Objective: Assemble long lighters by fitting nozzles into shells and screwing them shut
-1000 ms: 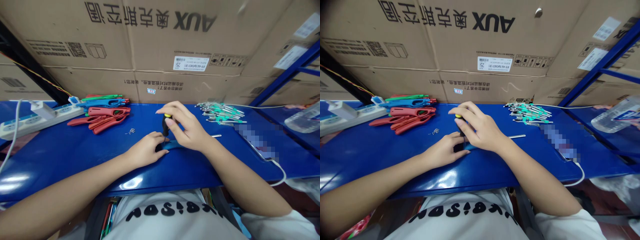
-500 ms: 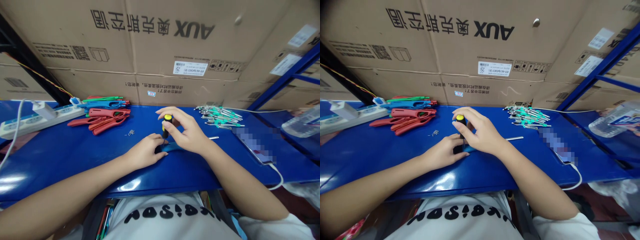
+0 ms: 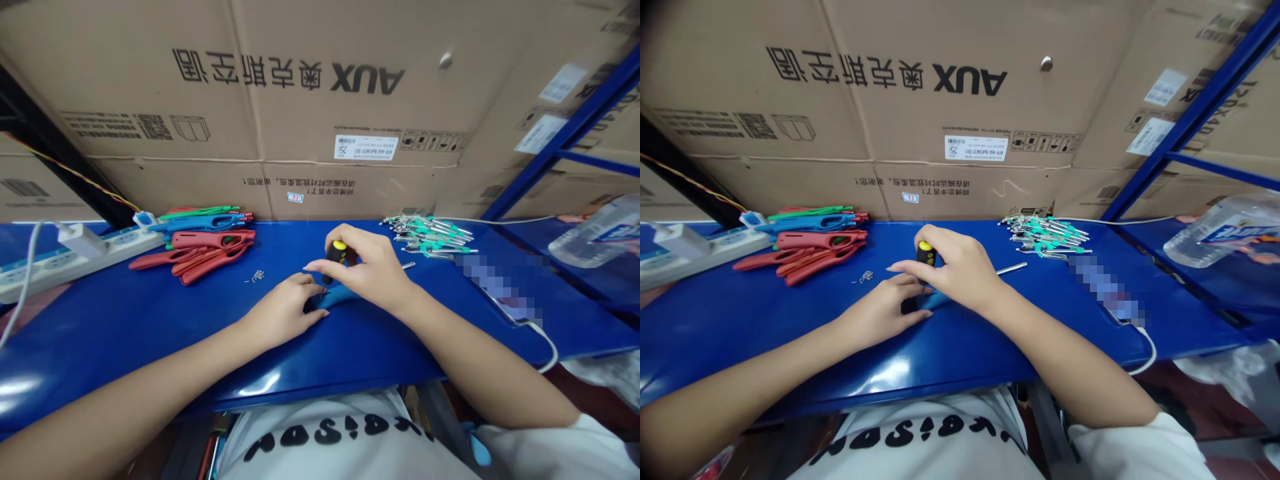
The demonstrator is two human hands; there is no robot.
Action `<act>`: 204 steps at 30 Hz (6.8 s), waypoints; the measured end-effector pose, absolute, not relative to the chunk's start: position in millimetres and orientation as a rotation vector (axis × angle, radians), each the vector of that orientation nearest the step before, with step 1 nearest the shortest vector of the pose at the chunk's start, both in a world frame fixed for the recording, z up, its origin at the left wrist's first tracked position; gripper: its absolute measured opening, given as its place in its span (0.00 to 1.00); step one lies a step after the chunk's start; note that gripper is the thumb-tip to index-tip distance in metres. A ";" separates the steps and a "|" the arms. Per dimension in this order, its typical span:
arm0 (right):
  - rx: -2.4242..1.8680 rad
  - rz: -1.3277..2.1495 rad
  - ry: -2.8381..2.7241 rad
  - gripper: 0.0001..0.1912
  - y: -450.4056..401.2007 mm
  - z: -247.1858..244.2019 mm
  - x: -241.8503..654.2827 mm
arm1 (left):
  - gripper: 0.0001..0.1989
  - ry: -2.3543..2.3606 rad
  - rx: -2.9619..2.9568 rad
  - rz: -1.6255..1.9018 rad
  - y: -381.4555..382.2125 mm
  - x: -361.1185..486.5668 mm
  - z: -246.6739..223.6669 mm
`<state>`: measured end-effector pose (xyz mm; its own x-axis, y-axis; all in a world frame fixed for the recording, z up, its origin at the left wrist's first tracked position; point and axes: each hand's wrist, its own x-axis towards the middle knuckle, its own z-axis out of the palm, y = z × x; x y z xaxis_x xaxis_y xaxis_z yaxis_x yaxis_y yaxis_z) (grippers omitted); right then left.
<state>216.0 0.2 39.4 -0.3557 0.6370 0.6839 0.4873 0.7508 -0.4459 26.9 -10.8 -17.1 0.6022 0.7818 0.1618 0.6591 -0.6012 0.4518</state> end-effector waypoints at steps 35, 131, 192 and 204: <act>-2.093 -0.040 -1.546 0.04 58.8 66.9 453.5 | 0.19 1.612 2.479 0.240 173.3 -1.1 7.6; -0.709 0.248 -2.722 0.11 9.1 28.7 260.6 | 0.06 1.202 3.019 0.612 -15.1 20.3 25.6; -1.205 0.290 -2.432 0.12 39.6 2.5 288.8 | 0.18 1.258 2.412 0.741 15.2 5.5 -36.6; -1.087 0.440 -2.742 0.15 41.7 -0.1 292.0 | 0.16 1.206 2.333 0.847 17.5 3.8 -39.6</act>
